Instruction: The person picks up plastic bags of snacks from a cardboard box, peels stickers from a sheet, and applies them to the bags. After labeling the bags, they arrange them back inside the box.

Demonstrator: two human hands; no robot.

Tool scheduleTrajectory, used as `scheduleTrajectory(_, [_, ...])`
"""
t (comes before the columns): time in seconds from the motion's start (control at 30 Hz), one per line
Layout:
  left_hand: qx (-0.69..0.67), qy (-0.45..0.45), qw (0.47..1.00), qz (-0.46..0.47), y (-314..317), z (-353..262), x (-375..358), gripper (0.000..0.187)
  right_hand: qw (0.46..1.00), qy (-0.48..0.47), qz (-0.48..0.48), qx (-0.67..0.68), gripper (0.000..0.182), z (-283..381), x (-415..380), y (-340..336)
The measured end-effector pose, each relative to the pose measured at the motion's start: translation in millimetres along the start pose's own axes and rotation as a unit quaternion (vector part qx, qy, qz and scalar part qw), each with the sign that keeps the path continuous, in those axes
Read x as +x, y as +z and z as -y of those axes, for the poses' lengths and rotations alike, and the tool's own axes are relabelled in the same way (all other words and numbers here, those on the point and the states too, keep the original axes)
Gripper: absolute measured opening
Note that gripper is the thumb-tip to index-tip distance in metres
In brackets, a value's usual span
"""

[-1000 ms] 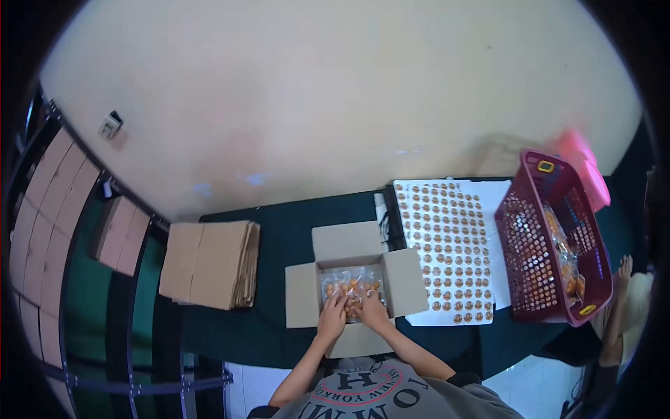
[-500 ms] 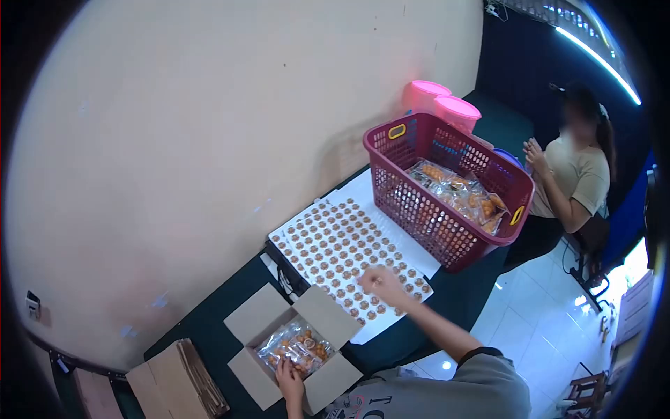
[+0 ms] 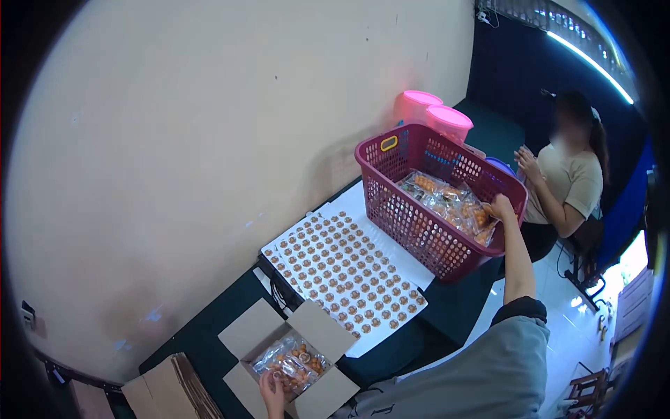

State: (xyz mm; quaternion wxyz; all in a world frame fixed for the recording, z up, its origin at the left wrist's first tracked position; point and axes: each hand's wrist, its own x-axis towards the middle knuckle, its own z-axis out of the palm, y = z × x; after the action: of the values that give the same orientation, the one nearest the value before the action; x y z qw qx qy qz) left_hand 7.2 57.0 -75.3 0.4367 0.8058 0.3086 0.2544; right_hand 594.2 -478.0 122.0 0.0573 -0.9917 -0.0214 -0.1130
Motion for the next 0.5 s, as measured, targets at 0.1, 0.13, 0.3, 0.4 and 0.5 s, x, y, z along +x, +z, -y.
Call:
scheduleTrajectory(0.1, [-0.058,-0.033,0.998,0.016,-9,1,-1,0.026,0.991,0.135,0.009,-0.017,0.030,-18,-2,32])
scheduleTrajectory(0.13, [-0.056,-0.033,0.998,0.015,-9,8,-2,0.026,0.991,0.135,0.011,-0.016,0.030,-9,-6,25])
scheduleTrajectory(0.3, [-0.092,-0.086,0.992,0.023,-9,3,-7,0.026,0.990,0.090,0.106,-0.007,0.033,3,-5,23])
scheduleTrajectory(0.4, [-0.072,-0.086,0.994,0.010,-2,-8,-8,0.025,0.981,0.066,0.179,-0.033,0.036,27,-20,-7])
scheduleTrajectory(0.5, [-0.016,-0.053,0.998,0.033,9,-14,-9,0.025,0.988,0.029,0.151,-0.005,0.036,-19,8,47])
